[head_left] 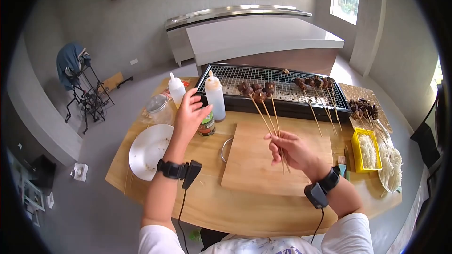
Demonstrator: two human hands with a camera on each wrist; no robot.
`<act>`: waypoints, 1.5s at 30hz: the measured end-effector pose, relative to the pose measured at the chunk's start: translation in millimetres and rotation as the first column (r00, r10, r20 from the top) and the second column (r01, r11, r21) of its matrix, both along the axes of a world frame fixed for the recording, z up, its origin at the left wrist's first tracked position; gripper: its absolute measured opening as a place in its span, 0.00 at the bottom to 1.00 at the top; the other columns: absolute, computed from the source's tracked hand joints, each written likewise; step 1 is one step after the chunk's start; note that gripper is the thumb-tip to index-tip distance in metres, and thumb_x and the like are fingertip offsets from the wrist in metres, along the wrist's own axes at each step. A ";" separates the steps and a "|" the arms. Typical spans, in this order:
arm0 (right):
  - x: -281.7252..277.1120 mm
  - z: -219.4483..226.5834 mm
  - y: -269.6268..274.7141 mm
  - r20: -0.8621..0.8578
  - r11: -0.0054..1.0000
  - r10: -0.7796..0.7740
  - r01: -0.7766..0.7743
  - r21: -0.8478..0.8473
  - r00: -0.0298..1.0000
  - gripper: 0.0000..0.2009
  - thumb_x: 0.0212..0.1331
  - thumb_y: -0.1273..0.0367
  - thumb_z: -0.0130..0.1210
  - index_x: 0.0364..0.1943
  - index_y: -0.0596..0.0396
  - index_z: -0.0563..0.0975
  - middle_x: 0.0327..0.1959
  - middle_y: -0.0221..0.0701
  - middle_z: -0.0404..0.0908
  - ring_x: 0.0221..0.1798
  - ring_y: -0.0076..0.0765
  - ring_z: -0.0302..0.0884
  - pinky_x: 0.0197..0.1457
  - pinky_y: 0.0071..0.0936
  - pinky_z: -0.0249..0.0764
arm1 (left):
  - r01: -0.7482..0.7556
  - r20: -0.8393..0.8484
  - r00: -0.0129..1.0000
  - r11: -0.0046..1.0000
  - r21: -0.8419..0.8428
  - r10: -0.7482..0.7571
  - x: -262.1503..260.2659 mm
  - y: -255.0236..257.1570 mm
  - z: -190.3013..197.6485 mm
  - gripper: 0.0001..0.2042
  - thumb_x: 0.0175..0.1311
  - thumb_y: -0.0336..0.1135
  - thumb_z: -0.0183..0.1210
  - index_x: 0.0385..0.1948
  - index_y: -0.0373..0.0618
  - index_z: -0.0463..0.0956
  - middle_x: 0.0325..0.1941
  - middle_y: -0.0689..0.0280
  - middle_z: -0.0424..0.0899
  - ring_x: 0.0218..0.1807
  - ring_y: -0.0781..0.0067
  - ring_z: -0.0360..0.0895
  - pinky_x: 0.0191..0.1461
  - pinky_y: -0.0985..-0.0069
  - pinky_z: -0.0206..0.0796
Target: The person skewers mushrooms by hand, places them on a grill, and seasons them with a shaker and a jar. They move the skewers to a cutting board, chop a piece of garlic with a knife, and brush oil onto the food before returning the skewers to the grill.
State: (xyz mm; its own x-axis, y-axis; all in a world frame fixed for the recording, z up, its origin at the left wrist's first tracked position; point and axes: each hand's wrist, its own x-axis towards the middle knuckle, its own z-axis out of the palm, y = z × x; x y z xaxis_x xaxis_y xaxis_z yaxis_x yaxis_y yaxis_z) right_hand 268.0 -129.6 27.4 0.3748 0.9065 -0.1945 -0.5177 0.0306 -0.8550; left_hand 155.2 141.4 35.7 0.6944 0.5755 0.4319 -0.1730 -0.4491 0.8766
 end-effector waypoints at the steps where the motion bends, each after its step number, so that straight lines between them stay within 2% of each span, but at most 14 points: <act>1: -5.4 -2.9 -8.0 -0.005 1.000 0.003 -0.003 0.000 1.000 0.11 0.67 0.67 0.37 0.46 0.59 0.66 0.21 0.23 0.66 0.17 0.19 0.67 0.27 0.24 0.76 | -0.061 -0.053 0.997 0.998 -0.002 0.061 13.0 0.3 1.6 0.35 0.50 0.37 0.65 0.59 0.40 0.56 0.51 0.54 0.71 0.50 0.63 0.72 0.49 0.71 0.69; 4: -23.1 -2.8 -30.1 -0.074 0.998 0.051 -0.055 -0.041 0.996 0.11 0.68 0.65 0.35 0.45 0.54 0.67 0.19 0.19 0.56 0.14 0.16 0.50 0.17 0.18 0.63 | -0.102 -0.064 0.993 0.994 -0.026 0.100 43.3 10.1 -7.1 0.41 0.46 0.39 0.68 0.61 0.40 0.52 0.54 0.53 0.69 0.54 0.59 0.70 0.52 0.68 0.67; 8: -41.9 -11.9 -60.2 -0.266 0.994 0.110 -0.113 0.005 0.958 0.10 0.68 0.65 0.36 0.46 0.52 0.67 0.20 0.19 0.56 0.15 0.16 0.51 0.17 0.17 0.59 | -0.131 -0.073 0.989 0.991 -0.037 0.128 70.8 16.0 -10.5 0.42 0.44 0.33 0.68 0.61 0.38 0.51 0.54 0.53 0.68 0.53 0.62 0.70 0.52 0.69 0.67; 15: -58.6 -26.0 -81.8 -0.234 0.978 0.068 -0.112 -0.176 0.970 0.11 0.68 0.64 0.37 0.47 0.51 0.68 0.20 0.18 0.55 0.16 0.16 0.51 0.16 0.17 0.56 | -0.076 0.081 0.993 0.995 -0.062 0.080 93.0 32.5 -33.6 0.29 0.43 0.24 0.66 0.50 0.38 0.63 0.43 0.62 0.76 0.43 0.72 0.75 0.47 0.75 0.69; 18: -57.0 -32.2 -78.6 -0.247 0.977 0.022 -0.074 -0.200 0.969 0.13 0.68 0.62 0.36 0.47 0.51 0.69 0.19 0.18 0.55 0.15 0.15 0.48 0.15 0.16 0.51 | -0.047 -0.120 0.991 0.998 0.029 0.050 93.2 33.4 -25.3 0.26 0.45 0.26 0.65 0.49 0.39 0.65 0.40 0.64 0.77 0.41 0.75 0.75 0.46 0.75 0.68; 21: -56.7 -27.0 -80.9 -0.232 0.980 -0.003 -0.042 -0.192 0.973 0.15 0.68 0.61 0.35 0.50 0.52 0.69 0.19 0.19 0.55 0.15 0.15 0.46 0.15 0.14 0.47 | -0.118 -0.033 0.992 0.986 0.118 0.123 88.9 14.3 -2.6 0.24 0.44 0.31 0.66 0.45 0.39 0.67 0.41 0.60 0.78 0.40 0.72 0.76 0.46 0.74 0.67; 24: -56.4 -28.0 -83.0 -0.270 0.988 -0.021 -0.022 -0.153 0.963 0.18 0.68 0.60 0.35 0.54 0.53 0.68 0.20 0.19 0.55 0.15 0.15 0.47 0.14 0.14 0.47 | 0.007 0.143 0.989 0.990 0.139 -0.028 48.8 -39.2 53.1 0.26 0.43 0.34 0.67 0.45 0.38 0.66 0.42 0.59 0.78 0.41 0.70 0.77 0.46 0.73 0.67; 27: -57.6 -28.0 -82.7 -0.229 0.986 -0.031 -0.007 -0.166 0.973 0.19 0.68 0.59 0.34 0.56 0.54 0.66 0.21 0.19 0.56 0.16 0.15 0.47 0.14 0.14 0.47 | 0.030 0.039 0.998 0.929 0.369 -0.048 6.9 -69.9 63.4 0.27 0.42 0.35 0.67 0.46 0.41 0.66 0.42 0.59 0.77 0.42 0.64 0.77 0.46 0.71 0.67; 29: -59.1 -27.5 -82.2 -0.218 0.987 -0.028 -0.007 -0.161 0.976 0.19 0.68 0.59 0.35 0.57 0.54 0.66 0.21 0.19 0.56 0.16 0.15 0.48 0.14 0.14 0.47 | 0.193 -0.316 0.948 0.732 0.653 0.031 -18.6 -86.6 53.2 0.27 0.43 0.35 0.65 0.48 0.44 0.65 0.42 0.57 0.76 0.43 0.57 0.76 0.45 0.67 0.68; 32: -62.9 -25.5 -82.2 -0.153 0.986 -0.006 -0.019 -0.165 0.988 0.19 0.68 0.59 0.35 0.57 0.53 0.65 0.21 0.19 0.56 0.16 0.15 0.48 0.15 0.14 0.48 | 0.306 -0.436 0.894 0.574 0.759 0.101 -34.8 -88.9 18.9 0.27 0.43 0.34 0.64 0.49 0.45 0.65 0.42 0.56 0.74 0.43 0.52 0.74 0.44 0.64 0.68; 37: -67.3 -25.5 -81.4 -0.114 0.983 0.008 -0.029 -0.181 0.993 0.20 0.68 0.60 0.36 0.58 0.54 0.64 0.21 0.19 0.56 0.16 0.15 0.48 0.17 0.15 0.49 | -0.065 -0.124 0.960 0.631 0.773 0.251 -51.0 -92.9 46.5 0.29 0.43 0.34 0.65 0.51 0.45 0.64 0.44 0.56 0.75 0.44 0.53 0.74 0.45 0.63 0.68; 40: -64.7 -25.4 -81.3 -0.146 0.987 0.007 -0.030 -0.158 0.989 0.19 0.68 0.60 0.36 0.59 0.54 0.64 0.21 0.18 0.57 0.16 0.15 0.49 0.17 0.14 0.49 | -0.042 -0.135 0.969 0.678 0.734 0.206 -46.1 -96.6 45.5 0.29 0.43 0.34 0.66 0.51 0.46 0.64 0.44 0.56 0.75 0.44 0.54 0.74 0.45 0.62 0.68; 42: -62.2 -25.5 -81.4 -0.172 0.990 0.025 -0.048 -0.129 0.985 0.19 0.68 0.61 0.36 0.58 0.53 0.65 0.21 0.18 0.57 0.16 0.14 0.49 0.17 0.14 0.50 | 0.076 -0.244 0.968 0.847 0.527 0.065 -37.8 -100.0 39.1 0.29 0.43 0.34 0.66 0.51 0.45 0.64 0.45 0.56 0.74 0.46 0.54 0.73 0.48 0.63 0.67; 45: -63.6 -28.7 -81.4 -0.150 0.987 0.030 -0.053 -0.153 0.988 0.18 0.68 0.62 0.37 0.58 0.53 0.65 0.21 0.18 0.58 0.16 0.14 0.50 0.17 0.14 0.51 | 0.122 -0.215 0.977 0.815 0.567 0.004 -32.1 -111.6 47.5 0.29 0.44 0.36 0.66 0.51 0.45 0.64 0.47 0.56 0.75 0.49 0.53 0.73 0.49 0.65 0.66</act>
